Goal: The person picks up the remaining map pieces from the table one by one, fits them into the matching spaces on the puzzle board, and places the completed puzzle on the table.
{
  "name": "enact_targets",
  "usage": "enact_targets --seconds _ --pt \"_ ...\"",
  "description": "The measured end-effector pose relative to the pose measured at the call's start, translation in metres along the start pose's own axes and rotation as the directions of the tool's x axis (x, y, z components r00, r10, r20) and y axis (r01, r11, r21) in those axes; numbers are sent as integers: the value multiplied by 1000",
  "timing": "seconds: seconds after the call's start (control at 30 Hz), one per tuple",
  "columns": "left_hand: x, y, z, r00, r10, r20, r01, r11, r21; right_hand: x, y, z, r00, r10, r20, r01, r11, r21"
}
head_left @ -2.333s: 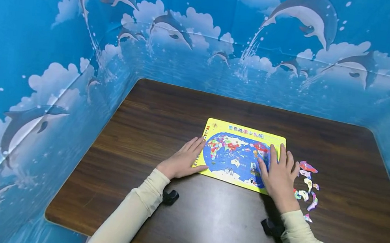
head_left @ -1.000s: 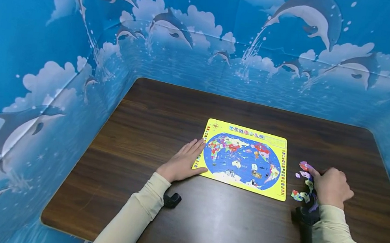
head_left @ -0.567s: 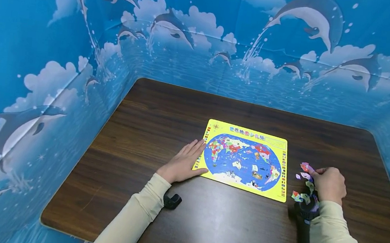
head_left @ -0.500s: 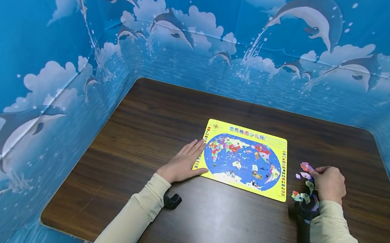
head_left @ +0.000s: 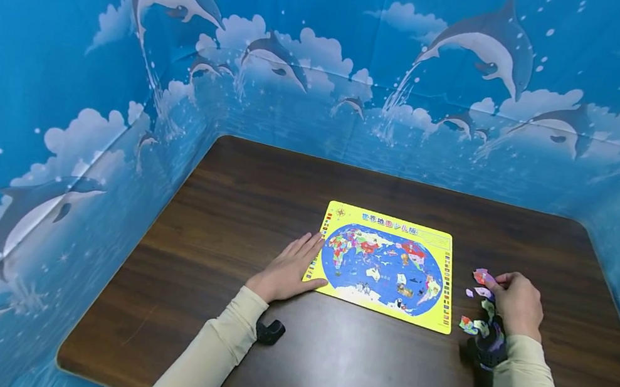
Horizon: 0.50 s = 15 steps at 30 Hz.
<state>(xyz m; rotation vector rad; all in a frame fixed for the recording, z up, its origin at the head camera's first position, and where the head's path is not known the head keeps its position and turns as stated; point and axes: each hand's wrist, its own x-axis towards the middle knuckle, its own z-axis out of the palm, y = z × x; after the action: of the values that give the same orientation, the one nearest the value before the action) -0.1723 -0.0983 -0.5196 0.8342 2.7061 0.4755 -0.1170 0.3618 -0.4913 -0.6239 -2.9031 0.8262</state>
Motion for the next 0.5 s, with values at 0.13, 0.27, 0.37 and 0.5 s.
enact_targets --seconds 0.13,0.27,0.37,0.5 --pt "-1 -1 0 1000 6 -11 -6 1000 -5 2 5 1 1000 -23 -18 23 999 34" --pt "-2 0 0 1000 9 -15 -10 1000 -23 3 12 0 1000 -24 -2 24 997 73" --pt "-2 0 1 1000 13 -16 -14 999 -33 5 16 -4 1000 12 22 -14 992 123" --pt "-3 -1 1 999 22 -26 -23 999 -35 10 10 -8 999 31 35 -37 979 202"
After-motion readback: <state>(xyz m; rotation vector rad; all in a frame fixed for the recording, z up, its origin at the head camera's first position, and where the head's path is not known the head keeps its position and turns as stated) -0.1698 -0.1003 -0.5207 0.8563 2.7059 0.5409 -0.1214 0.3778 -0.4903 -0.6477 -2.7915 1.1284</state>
